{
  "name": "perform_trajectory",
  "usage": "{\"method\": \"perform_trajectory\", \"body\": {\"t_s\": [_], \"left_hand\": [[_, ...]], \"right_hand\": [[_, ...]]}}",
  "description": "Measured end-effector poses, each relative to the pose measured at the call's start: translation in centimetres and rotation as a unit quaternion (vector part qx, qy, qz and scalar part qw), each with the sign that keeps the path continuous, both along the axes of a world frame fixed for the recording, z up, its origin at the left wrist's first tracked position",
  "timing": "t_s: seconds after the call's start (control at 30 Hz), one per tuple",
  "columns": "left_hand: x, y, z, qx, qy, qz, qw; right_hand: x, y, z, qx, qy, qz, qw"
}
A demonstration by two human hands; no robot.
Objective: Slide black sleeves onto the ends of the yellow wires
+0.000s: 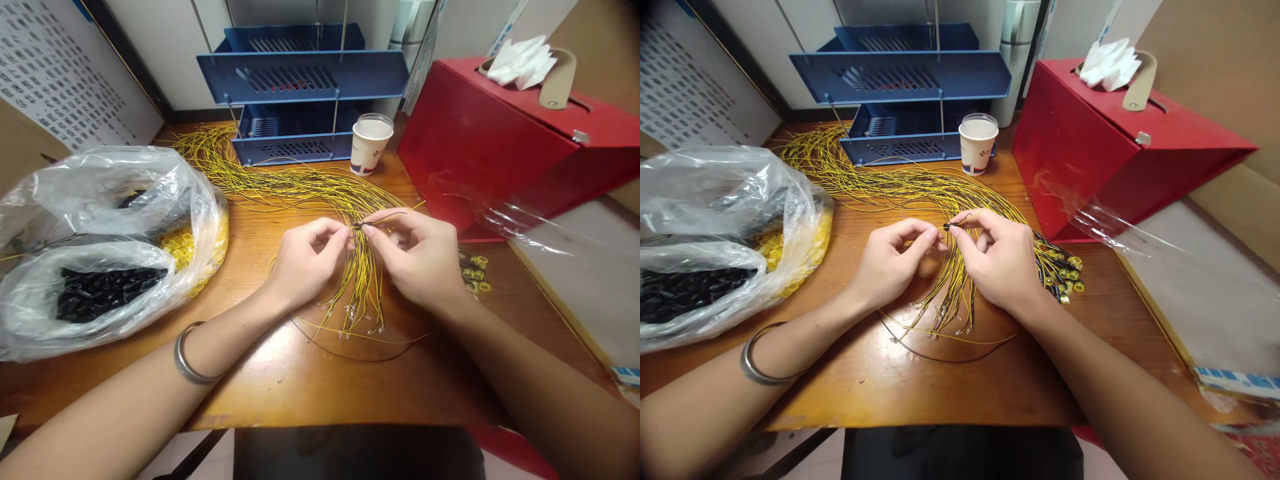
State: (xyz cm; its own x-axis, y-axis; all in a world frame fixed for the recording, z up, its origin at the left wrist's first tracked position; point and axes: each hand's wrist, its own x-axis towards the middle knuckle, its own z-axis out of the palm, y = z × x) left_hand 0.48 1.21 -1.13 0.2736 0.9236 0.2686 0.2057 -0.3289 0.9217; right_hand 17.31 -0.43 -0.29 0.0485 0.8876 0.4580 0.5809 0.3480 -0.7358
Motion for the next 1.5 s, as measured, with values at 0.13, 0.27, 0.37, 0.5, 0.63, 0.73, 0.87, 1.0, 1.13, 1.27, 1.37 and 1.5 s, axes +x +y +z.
{"method": "perform_trajectory", "body": {"t_s": [0.13,0.27,0.37,0.5,0.63,0.73,0.87,1.0,1.13,1.27,1.37,1.5], "left_hand": [[0.00,-0.04,0.01,-0.001,-0.003,-0.005,1.000],[-0.07,0.00,0.01,0.002,0.002,-0.015,1.000],[-0.12,0.01,0.00,0.010,0.009,-0.022,1.000],[-0.20,-0.04,-0.11,0.019,0.018,-0.022,0.999],[-0.17,-0.06,-0.21,0.010,0.022,-0.026,0.999],[-0.04,-0.02,-0.16,-0.011,0.007,-0.023,1.000],[0.08,0.00,-0.05,-0.010,0.001,-0.011,1.000],[0.03,-0.01,-0.04,0.000,0.009,-0.014,1.000],[-0.05,0.01,-0.02,0.002,0.016,-0.018,1.000],[-0.09,0.01,0.08,0.000,0.010,-0.015,1.000],[-0.09,-0.02,0.14,-0.006,-0.004,-0.012,1.000],[-0.08,0.02,0.19,-0.005,-0.002,-0.020,1.000]], "right_hand": [[-0.15,-0.18,-0.07,0.005,-0.015,0.007,1.000],[-0.20,-0.24,0.06,0.004,-0.023,0.009,1.000],[-0.20,-0.23,0.17,0.011,-0.023,0.004,1.000],[-0.31,-0.31,0.01,0.004,-0.021,0.012,1.000],[-0.37,-0.35,-0.24,-0.008,-0.016,0.020,1.000],[-0.18,-0.18,-0.14,-0.002,-0.012,0.014,1.000],[0.19,0.11,0.17,0.018,-0.002,-0.010,1.000],[0.18,0.09,0.19,0.015,0.004,-0.010,1.000],[-0.11,-0.19,0.03,0.005,0.011,0.001,1.000],[-0.24,-0.29,-0.02,-0.001,0.010,0.010,1.000],[-0.27,-0.28,-0.03,0.004,-0.001,0.004,1.000],[-0.34,-0.33,-0.04,-0.007,-0.012,0.011,1.000]]}}
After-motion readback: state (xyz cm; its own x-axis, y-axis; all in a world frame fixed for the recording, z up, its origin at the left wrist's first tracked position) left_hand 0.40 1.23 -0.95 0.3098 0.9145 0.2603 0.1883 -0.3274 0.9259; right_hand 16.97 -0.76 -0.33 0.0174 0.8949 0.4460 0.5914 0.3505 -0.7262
